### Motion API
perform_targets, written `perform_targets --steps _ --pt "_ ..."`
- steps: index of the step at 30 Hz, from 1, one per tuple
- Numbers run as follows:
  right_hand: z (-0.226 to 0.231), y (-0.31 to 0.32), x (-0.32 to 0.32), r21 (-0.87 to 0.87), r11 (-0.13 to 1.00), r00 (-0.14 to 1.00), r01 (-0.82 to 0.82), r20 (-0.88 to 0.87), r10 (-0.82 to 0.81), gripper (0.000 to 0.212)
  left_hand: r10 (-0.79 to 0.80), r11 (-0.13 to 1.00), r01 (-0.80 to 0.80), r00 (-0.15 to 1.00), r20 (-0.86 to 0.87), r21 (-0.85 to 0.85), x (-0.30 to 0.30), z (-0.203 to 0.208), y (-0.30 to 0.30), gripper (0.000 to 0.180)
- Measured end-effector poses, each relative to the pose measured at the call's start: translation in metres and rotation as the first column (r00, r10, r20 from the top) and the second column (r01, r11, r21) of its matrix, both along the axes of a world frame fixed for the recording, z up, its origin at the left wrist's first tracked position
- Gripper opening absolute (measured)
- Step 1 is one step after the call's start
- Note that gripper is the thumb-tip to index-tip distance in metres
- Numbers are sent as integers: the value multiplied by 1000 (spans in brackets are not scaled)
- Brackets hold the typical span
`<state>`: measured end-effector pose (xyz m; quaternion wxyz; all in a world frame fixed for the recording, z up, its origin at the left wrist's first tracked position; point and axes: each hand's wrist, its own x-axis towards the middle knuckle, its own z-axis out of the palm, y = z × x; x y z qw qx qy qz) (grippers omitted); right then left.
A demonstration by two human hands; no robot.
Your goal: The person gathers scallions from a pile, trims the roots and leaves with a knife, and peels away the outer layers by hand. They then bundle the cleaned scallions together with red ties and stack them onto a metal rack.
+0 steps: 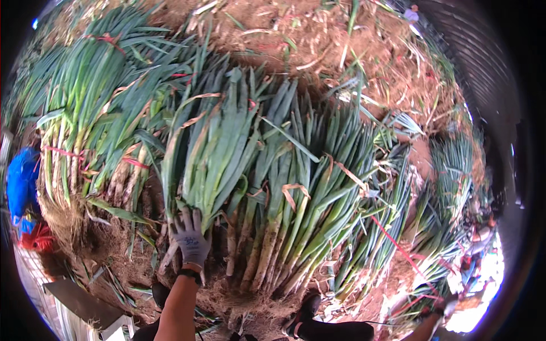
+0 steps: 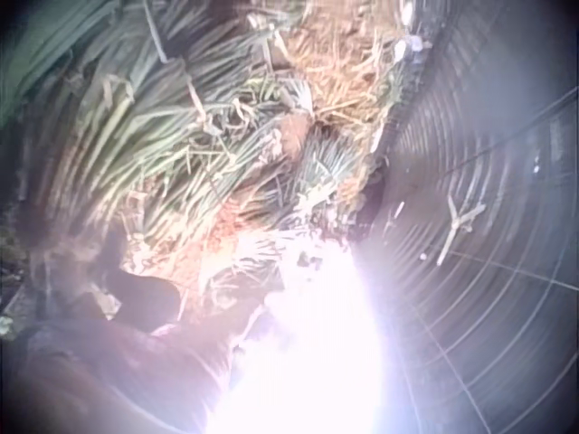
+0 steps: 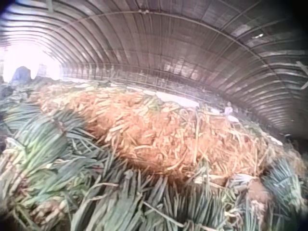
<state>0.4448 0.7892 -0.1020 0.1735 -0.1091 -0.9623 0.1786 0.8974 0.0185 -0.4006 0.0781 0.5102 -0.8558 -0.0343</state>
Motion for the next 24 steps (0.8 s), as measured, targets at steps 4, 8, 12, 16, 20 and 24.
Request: perform_targets --steps 4,8,12,16,20,24 --pt "16 -39 -44 -316 882 932 -348 -14 363 39 -12 994 26 992 -122 109 14 -7 -5 70" --pt "-131 -380 -64 -312 746 740 -588 166 652 35 -51 998 52 996 -71 16 -1 6 1 71" --pt "-173 -717 25 -439 572 573 -693 146 807 37 -56 996 53 998 40 65 15 -6 -3 71" --pt "-228 -863 51 -459 522 524 -719 135 841 51 -62 996 67 994 -87 65 6 -1 -5 68" --pt "-265 -920 67 -277 535 502 -798 185 845 47 -72 995 78 993 -97 56 12 -4 -10 64" --pt "-287 -941 54 -438 504 437 -744 251 864 37 -88 994 93 992 -93 55 10 -13 -12 65"
